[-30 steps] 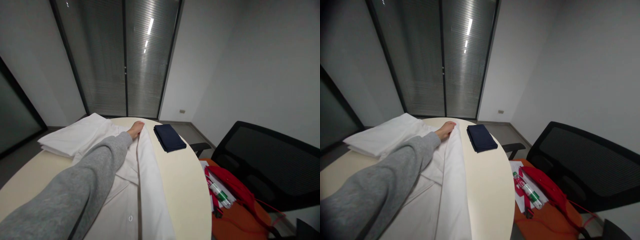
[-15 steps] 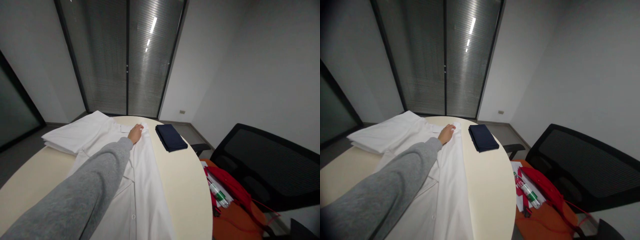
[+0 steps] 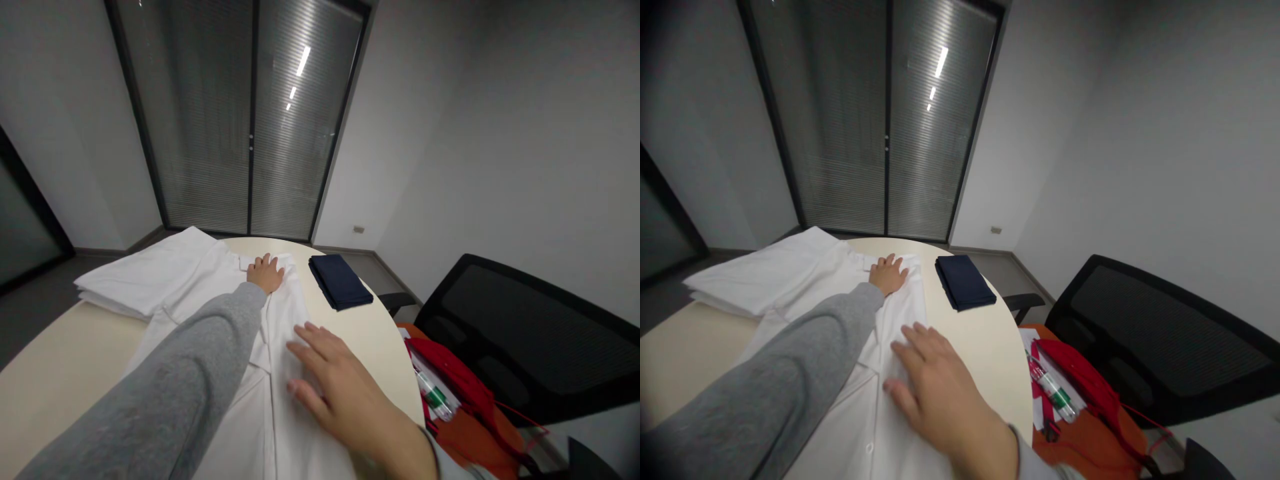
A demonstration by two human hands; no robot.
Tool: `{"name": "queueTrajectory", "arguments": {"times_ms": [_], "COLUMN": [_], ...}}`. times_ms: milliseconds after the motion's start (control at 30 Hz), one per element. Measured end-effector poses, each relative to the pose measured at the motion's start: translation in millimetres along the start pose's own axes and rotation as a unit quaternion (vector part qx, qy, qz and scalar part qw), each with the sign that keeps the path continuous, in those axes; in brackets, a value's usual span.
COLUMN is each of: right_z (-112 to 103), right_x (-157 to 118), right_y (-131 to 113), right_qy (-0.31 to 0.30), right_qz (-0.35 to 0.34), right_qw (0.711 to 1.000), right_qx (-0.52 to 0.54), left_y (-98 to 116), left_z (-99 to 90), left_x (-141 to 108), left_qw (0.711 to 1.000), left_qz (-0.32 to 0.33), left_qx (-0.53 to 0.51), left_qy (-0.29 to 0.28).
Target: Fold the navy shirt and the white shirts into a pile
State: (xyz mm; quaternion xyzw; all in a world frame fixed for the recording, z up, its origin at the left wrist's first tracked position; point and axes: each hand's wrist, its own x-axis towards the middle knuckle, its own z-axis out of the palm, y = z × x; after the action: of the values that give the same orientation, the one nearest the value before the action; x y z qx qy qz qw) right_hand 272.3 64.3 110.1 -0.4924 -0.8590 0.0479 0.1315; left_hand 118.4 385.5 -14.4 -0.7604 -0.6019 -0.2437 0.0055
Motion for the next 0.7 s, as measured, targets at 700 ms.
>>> {"name": "queueTrajectory", "arguments": {"times_ms": [700], "right_z": [86.3], "right_x": [52.3], "right_y": [39.3], "right_qy": [-0.083], "right_qz": [0.039], "right_qw": [0.996], "right_qx": [0.004], "left_y": [31.0], "left_z": [2.5], "left_x": [-8.2], "left_qw": [0.968], "left_qz": [0.154], "left_qx": [-0.073], "left_qy": [-0.183]}}
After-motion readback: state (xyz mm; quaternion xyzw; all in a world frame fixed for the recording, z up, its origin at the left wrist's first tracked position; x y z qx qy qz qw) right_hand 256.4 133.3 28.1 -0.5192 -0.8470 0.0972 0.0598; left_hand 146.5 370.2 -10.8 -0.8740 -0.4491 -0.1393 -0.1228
